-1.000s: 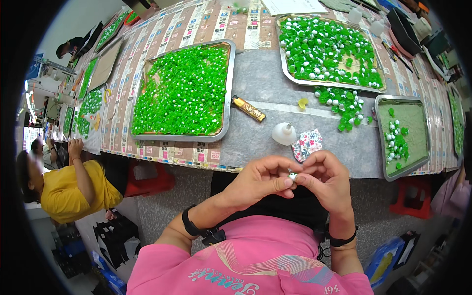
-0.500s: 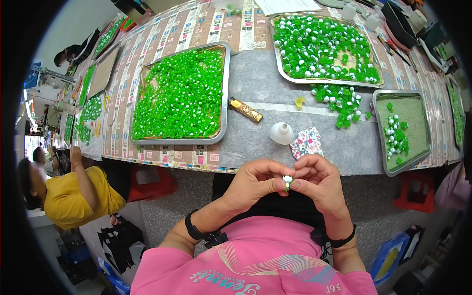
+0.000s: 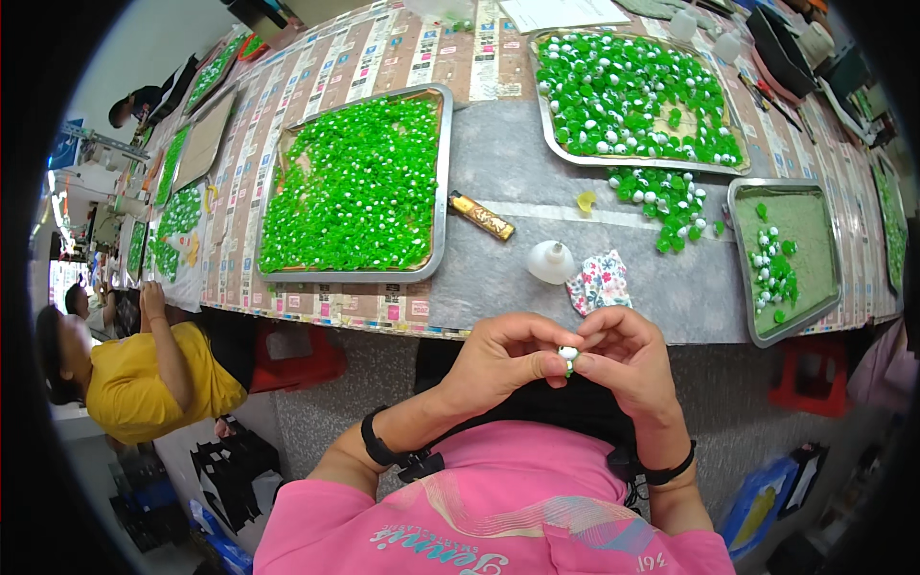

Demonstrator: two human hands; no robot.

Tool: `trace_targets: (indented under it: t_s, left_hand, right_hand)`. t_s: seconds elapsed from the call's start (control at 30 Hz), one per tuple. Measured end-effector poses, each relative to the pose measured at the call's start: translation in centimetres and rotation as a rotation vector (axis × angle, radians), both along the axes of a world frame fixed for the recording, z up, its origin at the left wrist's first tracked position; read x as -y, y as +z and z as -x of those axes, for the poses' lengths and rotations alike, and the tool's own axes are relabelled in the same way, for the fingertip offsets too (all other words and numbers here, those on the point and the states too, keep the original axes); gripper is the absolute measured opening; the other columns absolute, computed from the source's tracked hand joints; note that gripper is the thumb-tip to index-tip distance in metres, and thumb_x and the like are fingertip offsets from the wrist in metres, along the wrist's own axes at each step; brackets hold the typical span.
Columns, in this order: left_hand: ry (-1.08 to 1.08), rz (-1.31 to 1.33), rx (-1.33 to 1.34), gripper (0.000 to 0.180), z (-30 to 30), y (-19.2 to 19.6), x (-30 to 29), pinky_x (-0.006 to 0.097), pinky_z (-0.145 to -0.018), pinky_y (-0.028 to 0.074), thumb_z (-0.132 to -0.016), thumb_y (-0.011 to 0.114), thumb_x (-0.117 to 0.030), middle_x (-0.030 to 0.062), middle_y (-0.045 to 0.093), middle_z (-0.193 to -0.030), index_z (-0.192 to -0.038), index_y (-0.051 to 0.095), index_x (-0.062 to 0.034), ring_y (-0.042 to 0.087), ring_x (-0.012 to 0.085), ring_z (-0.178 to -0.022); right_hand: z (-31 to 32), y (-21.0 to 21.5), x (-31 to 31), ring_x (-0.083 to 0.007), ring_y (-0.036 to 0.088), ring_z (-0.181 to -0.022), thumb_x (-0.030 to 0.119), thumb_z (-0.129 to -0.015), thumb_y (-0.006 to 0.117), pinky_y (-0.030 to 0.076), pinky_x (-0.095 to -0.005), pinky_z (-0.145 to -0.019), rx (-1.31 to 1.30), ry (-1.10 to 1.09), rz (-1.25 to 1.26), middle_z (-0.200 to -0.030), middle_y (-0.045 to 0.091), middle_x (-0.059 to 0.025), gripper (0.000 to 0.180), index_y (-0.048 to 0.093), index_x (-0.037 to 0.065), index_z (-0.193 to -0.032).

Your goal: Assembling small green and white plastic parts using an adhesive.

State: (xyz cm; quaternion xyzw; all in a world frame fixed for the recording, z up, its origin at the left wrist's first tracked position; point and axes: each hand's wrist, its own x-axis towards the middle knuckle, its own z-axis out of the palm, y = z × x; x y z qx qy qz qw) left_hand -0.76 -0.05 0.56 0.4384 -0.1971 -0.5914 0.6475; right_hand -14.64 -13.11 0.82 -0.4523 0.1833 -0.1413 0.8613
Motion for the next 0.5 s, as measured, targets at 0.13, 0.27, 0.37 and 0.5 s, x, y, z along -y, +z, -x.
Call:
trace_targets:
  t_s: [0.13, 0.27, 0.37, 0.5]
  left_hand:
    - [-0.039, 0.021, 0.057, 0.026, 0.3, 0.4, 0.3, 0.024, -0.072, 0.052, -0.083, 0.064, 0.000, 0.0084, 0.065, -0.097, -0.109, 0.062, 0.0001, 0.062, 0.0119, -0.080]
    - [0.025, 0.003, 0.243, 0.028, -0.5, 1.6, 0.1, 0.021, -0.070, 0.050, -0.082, 0.064, 0.001, 0.0055, 0.064, -0.094, -0.110, 0.063, -0.0025, 0.060, 0.0080, -0.079]
    - [0.252, 0.007, 0.603, 0.021, -3.1, 2.1, -0.6, 0.019, -0.066, 0.046, -0.081, 0.065, 0.002, 0.0027, 0.063, -0.085, -0.101, 0.067, -0.0026, 0.057, 0.0069, -0.076]
    - [0.621, -0.155, 1.232, 0.019, -8.5, 1.8, -1.6, 0.024, -0.065, 0.044, -0.077, 0.067, -0.002, 0.0040, 0.062, -0.083, -0.096, 0.068, -0.0035, 0.055, 0.0110, -0.071]
  right_hand:
    - [0.4, -0.2, 0.1, -0.0134, 0.061, -0.088, -0.005, -0.076, 0.067, 0.050, -0.0244, -0.077, -0.003, 0.009, -0.004, -0.096, 0.061, -0.0084, 0.033, 0.054, -0.002, -0.107]
    - [2.3, -0.7, 1.4, -0.0108, 0.058, -0.087, -0.003, -0.076, 0.068, 0.047, -0.0251, -0.079, -0.111, -0.271, 0.261, -0.097, 0.061, -0.0052, 0.028, 0.057, -0.001, -0.102]
    - [4.2, -0.7, 4.9, -0.0108, 0.055, -0.088, -0.001, -0.083, 0.061, 0.045, -0.0255, -0.081, -0.299, -0.730, 0.730, -0.099, 0.060, -0.0034, 0.022, 0.058, -0.001, -0.105]
    - [9.1, -2.5, 11.0, -0.0104, 0.055, -0.091, 0.003, -0.088, 0.058, 0.044, -0.0242, -0.081, -0.574, -1.112, 1.117, -0.104, 0.060, -0.0051, 0.027, 0.056, -0.001, -0.115]
